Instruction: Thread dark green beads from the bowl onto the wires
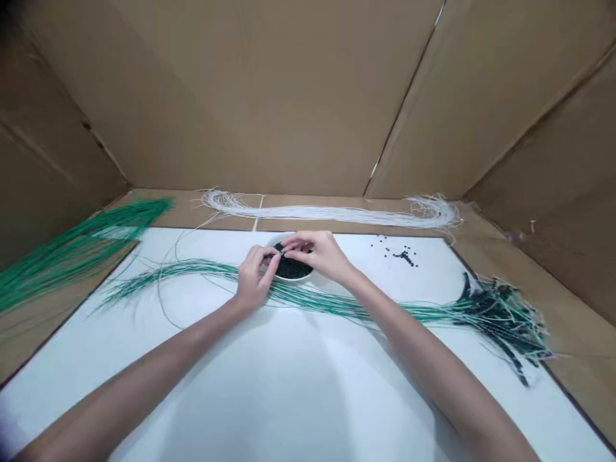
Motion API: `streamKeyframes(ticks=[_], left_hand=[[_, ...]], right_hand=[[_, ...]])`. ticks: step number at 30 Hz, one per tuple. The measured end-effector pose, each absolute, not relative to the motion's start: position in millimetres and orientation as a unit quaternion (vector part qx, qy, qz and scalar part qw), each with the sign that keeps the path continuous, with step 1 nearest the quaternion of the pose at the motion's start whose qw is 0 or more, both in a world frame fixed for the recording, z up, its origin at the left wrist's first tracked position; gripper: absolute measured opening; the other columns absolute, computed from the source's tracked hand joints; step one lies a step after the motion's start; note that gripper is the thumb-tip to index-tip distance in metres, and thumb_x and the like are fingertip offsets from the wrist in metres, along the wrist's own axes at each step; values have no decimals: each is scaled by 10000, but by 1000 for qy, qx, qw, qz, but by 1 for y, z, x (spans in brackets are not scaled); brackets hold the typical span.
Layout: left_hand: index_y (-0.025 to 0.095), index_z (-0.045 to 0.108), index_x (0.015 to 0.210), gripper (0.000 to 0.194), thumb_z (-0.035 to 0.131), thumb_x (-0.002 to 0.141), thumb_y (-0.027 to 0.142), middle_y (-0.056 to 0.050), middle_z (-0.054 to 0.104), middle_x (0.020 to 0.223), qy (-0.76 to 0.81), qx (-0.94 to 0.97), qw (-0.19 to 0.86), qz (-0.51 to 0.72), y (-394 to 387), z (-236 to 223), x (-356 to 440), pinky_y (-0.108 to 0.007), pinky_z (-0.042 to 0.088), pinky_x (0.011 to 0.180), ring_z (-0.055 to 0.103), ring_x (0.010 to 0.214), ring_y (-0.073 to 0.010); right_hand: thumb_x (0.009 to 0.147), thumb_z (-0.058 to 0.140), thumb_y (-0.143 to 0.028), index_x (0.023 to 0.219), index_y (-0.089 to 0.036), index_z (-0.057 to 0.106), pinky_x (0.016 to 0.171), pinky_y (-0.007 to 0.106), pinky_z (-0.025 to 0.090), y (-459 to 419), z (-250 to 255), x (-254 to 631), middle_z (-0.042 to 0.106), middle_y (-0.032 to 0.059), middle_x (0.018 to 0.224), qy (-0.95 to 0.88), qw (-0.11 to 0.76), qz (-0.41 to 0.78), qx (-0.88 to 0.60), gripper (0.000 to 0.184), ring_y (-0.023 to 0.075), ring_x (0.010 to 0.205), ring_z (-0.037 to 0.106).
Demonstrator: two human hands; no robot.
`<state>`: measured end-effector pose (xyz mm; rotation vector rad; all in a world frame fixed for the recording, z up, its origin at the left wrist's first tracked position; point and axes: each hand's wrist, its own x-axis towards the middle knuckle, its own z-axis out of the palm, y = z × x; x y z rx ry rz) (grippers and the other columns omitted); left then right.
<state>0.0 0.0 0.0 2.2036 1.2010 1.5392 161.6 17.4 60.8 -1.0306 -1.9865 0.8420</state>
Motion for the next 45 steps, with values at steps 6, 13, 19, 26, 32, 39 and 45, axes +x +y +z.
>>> streamKeyframes(ticks=[6,13,19,26,32,39,45], left_hand=[[168,511,833,81,438,833,204,-12,514,722,402,746,91,523,1,1,0,-234,389,643,450,663,-115],[170,531,837,95,442,837,202,-17,554,759,403,744,105,522,2,0,-1,-233,391,648,474,700,-118],[176,551,896,119,470,826,229,-20,570,780,417,740,111,516,3,0,-1,-230,397,643,504,739,-124],[179,567,922,141,492,815,232,-12,570,736,407,752,92,510,2,2,0,-234,395,666,480,710,-122],[168,542,876,102,467,819,207,-8,531,717,417,744,109,511,0,3,0,-227,396,661,474,695,-116],[179,544,949,157,458,819,201,-9,532,740,410,747,113,511,-1,4,0,-224,397,675,478,700,-111],[169,551,883,122,450,827,208,-8,521,723,423,738,111,514,0,4,0,-217,390,654,473,680,-106]], right_hand=[[699,599,-222,849,-159,649,637,258,486,15,62,159,684,44,764,-773,364,325,-405,170,138,687,626],[709,588,-285,722,-159,665,605,245,455,18,59,161,665,29,709,-793,345,271,-424,149,122,622,572],[746,534,-239,752,-154,659,590,218,438,19,59,161,652,29,726,-814,320,256,-411,152,112,632,560],[706,542,-166,714,-150,611,574,200,411,16,57,160,610,2,650,-837,306,177,-417,71,92,581,525],[719,525,-160,716,-156,583,561,189,393,16,57,160,588,-10,646,-848,289,180,-406,58,82,574,506],[748,507,-174,727,-156,579,569,190,390,15,60,159,575,-8,648,-851,296,181,-395,78,82,577,497],[746,522,-188,781,-155,579,581,196,398,20,60,164,591,-2,671,-852,242,189,-423,75,91,596,518]])
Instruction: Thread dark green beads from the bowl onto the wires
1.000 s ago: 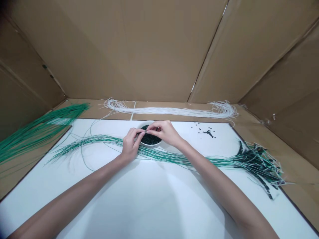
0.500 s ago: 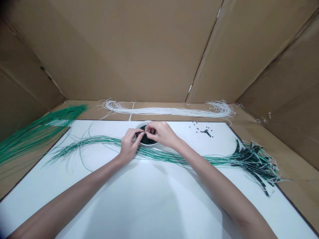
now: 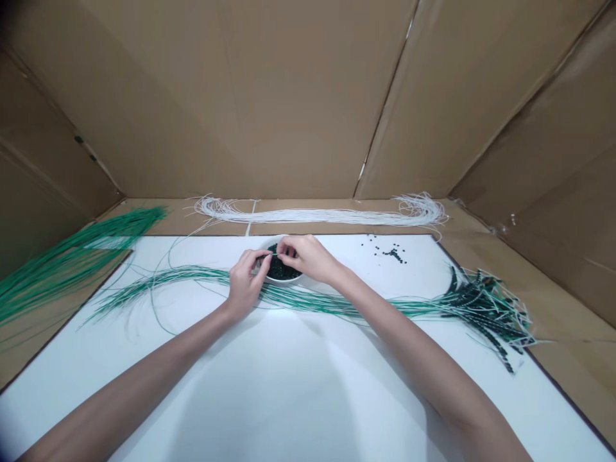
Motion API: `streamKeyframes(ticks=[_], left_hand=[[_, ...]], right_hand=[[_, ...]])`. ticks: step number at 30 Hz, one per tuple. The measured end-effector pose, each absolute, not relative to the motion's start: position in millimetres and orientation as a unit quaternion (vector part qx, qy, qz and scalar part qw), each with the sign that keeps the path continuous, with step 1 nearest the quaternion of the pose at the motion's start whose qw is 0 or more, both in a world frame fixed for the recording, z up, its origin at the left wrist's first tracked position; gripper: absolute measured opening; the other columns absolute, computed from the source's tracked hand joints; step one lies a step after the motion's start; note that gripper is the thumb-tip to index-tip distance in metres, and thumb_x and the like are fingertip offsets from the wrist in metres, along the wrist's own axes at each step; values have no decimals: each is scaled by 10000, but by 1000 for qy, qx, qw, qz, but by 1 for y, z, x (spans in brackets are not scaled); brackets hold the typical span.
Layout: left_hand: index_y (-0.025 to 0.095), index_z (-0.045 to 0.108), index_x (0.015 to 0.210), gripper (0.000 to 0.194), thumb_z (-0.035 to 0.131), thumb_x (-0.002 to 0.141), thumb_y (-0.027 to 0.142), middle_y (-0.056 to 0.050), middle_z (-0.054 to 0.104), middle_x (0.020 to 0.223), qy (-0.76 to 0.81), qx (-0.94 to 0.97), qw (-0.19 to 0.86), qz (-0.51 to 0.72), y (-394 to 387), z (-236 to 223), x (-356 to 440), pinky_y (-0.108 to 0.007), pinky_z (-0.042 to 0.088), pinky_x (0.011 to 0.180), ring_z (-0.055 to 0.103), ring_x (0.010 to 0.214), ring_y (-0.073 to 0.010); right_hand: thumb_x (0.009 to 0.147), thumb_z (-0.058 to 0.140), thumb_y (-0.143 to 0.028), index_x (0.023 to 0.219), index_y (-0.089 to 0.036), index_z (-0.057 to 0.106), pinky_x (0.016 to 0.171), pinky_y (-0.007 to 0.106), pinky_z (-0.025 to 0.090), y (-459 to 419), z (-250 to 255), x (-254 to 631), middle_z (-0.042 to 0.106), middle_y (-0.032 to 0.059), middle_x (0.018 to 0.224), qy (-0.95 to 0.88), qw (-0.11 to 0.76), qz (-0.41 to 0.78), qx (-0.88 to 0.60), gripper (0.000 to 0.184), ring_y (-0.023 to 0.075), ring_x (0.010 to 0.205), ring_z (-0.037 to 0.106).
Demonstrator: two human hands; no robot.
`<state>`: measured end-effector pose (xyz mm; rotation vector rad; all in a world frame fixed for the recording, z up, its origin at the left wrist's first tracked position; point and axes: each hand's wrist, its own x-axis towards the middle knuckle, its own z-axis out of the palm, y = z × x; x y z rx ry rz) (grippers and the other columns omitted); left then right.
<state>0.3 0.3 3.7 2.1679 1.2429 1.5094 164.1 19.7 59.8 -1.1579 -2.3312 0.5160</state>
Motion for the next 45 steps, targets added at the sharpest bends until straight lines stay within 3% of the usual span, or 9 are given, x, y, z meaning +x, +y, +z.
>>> streamKeyframes(ticks=[3,6,11,18,25,45], left_hand=[[164,549,866,110,457,821,204,-9,519,726,437,726,109,520,2,3,1,-215,388,649,473,670,-105],[163,549,847,95,472,809,204,-3,506,702,441,724,109,519,3,2,0,-219,387,653,474,665,-106],[168,544,840,84,480,803,207,2,504,699,433,727,106,522,3,1,0,-230,390,665,475,671,-110],[163,516,833,66,457,815,189,-9,510,735,439,717,107,531,2,1,3,-235,390,668,461,689,-112],[163,506,836,53,459,811,170,0,478,690,415,735,89,529,1,2,2,-240,385,650,439,647,-107],[166,516,830,50,473,806,168,0,494,667,374,763,78,521,0,1,2,-242,388,655,441,645,-110]], right_hand=[[662,615,-196,796,-160,606,587,220,405,23,58,167,619,18,713,-865,153,180,-443,139,127,643,546],[656,605,-148,725,-179,641,578,237,400,25,53,165,629,27,709,-882,107,147,-435,84,146,644,550],[731,548,-154,721,-176,658,674,275,420,20,44,162,628,58,753,-889,189,88,-407,113,176,741,554],[801,490,-256,794,-166,635,667,260,418,7,31,167,641,39,752,-832,319,156,-427,171,139,677,556],[802,485,-293,801,-183,622,726,290,417,2,28,164,646,41,801,-761,397,233,-457,176,158,753,566],[781,505,-328,787,-179,643,716,293,423,0,27,163,641,42,777,-722,421,296,-462,203,167,745,564]])
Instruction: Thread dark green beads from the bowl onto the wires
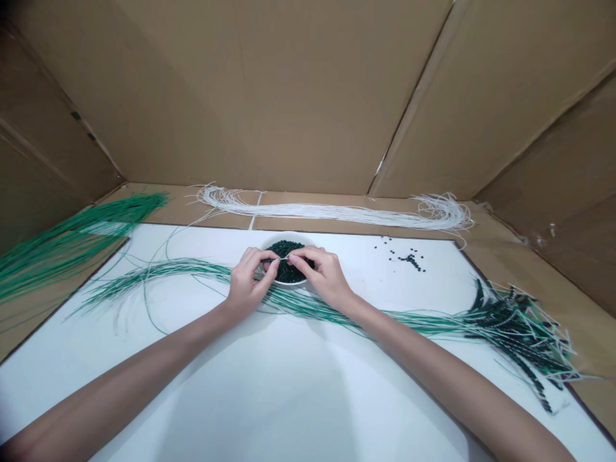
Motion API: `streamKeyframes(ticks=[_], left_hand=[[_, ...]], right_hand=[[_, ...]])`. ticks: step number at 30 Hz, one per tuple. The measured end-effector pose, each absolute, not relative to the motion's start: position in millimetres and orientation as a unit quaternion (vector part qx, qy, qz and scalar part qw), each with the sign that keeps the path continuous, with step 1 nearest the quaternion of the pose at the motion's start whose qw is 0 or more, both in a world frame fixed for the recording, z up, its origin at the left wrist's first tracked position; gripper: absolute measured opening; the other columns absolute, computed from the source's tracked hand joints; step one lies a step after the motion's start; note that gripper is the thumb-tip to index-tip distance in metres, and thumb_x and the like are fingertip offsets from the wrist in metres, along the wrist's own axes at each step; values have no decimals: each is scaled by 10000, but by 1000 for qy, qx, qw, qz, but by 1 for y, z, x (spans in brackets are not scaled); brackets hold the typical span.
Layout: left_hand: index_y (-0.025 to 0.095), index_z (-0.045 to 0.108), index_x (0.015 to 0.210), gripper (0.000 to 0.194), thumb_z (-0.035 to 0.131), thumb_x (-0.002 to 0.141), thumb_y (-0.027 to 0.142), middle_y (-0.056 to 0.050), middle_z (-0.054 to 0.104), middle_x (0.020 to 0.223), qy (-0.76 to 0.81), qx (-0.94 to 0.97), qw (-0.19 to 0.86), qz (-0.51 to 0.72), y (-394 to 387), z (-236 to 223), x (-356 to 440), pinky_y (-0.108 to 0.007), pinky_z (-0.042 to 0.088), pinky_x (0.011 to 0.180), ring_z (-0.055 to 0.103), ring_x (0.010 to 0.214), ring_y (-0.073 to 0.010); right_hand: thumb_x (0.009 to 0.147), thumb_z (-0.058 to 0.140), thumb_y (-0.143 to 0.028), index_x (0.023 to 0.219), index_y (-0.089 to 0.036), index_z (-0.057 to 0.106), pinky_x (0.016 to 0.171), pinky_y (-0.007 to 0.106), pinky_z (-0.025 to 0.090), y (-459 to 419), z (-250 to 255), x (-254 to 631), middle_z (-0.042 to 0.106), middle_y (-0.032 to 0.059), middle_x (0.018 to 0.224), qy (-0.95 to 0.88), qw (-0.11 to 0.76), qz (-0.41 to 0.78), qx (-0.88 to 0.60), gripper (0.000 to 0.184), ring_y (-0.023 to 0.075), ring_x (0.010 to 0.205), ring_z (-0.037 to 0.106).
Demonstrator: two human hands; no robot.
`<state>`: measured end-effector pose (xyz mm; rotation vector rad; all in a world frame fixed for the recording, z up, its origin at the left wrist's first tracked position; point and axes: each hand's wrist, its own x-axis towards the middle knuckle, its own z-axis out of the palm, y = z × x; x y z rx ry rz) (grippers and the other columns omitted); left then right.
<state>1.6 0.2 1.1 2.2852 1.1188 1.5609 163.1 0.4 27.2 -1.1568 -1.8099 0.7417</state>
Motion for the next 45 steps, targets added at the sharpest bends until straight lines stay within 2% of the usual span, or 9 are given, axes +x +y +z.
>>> streamKeyframes(ticks=[9,45], left_hand=[[167,512,835,51,467,811,173,2,487,656,380,761,68,522,1,1,2,-244,387,653,437,645,-112],[158,515,830,47,476,804,163,1,479,650,367,766,62,523,0,0,2,-241,387,659,428,638,-110]], right_hand=[[752,542,-346,770,-183,644,686,289,427,0,27,162,644,38,761,-715,427,285,-474,193,164,715,560],[738,571,-306,751,-193,672,729,292,426,-1,26,162,662,28,752,-697,454,304,-465,152,163,733,574]])
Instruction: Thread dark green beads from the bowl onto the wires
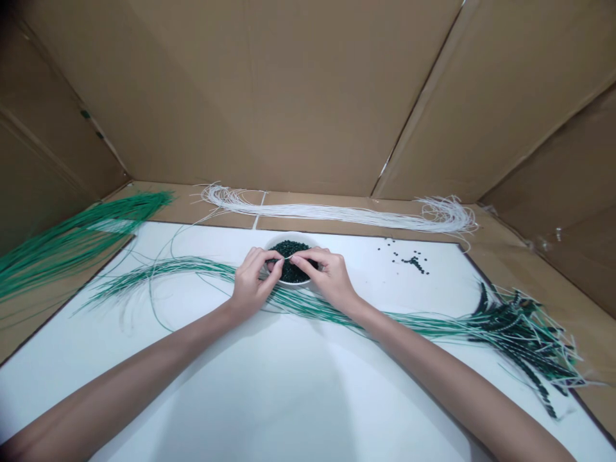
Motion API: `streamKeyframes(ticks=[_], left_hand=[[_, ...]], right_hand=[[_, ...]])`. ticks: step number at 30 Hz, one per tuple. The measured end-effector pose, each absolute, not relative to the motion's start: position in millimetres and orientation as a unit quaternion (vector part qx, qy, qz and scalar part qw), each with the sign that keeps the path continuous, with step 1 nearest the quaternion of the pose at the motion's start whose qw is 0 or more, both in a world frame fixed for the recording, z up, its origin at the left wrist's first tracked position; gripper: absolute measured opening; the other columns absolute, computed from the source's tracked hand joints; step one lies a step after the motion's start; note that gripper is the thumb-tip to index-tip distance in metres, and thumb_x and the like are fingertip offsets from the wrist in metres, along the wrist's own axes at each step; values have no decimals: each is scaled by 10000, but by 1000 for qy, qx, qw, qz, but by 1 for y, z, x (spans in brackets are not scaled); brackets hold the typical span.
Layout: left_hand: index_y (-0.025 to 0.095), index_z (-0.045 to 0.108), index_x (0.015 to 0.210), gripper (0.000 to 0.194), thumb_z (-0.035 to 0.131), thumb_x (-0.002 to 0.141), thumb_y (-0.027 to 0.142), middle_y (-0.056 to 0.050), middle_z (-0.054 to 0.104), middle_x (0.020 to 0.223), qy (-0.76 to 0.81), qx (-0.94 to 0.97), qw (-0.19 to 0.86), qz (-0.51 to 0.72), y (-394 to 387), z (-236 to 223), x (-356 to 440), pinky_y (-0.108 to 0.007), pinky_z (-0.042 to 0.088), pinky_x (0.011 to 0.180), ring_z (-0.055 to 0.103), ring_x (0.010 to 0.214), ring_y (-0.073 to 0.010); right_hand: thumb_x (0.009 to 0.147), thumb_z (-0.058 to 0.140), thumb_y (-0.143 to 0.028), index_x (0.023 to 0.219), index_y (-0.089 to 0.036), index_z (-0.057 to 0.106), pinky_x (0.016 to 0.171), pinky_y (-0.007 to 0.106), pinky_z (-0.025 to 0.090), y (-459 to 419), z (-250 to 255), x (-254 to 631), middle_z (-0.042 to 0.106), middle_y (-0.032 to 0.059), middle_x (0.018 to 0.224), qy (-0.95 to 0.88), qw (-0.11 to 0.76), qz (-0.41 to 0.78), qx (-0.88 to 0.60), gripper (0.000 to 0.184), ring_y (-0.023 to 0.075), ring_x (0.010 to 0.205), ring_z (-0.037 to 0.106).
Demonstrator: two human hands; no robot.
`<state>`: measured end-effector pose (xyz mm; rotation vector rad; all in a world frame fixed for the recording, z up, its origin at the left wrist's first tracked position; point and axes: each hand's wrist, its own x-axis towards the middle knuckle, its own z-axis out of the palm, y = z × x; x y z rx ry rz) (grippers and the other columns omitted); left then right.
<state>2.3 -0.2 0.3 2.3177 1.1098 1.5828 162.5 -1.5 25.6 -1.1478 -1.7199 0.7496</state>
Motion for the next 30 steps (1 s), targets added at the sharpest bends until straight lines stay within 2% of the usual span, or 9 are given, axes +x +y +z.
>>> streamKeyframes(ticks=[30], left_hand=[[156,522,847,61,477,807,152,-8,501,675,355,774,55,521,0,0,2,-248,387,658,432,654,-115]], right_hand=[[695,623,-287,797,-214,683,750,294,444,1,26,164,682,24,799,-711,448,311,-444,140,160,750,596]])
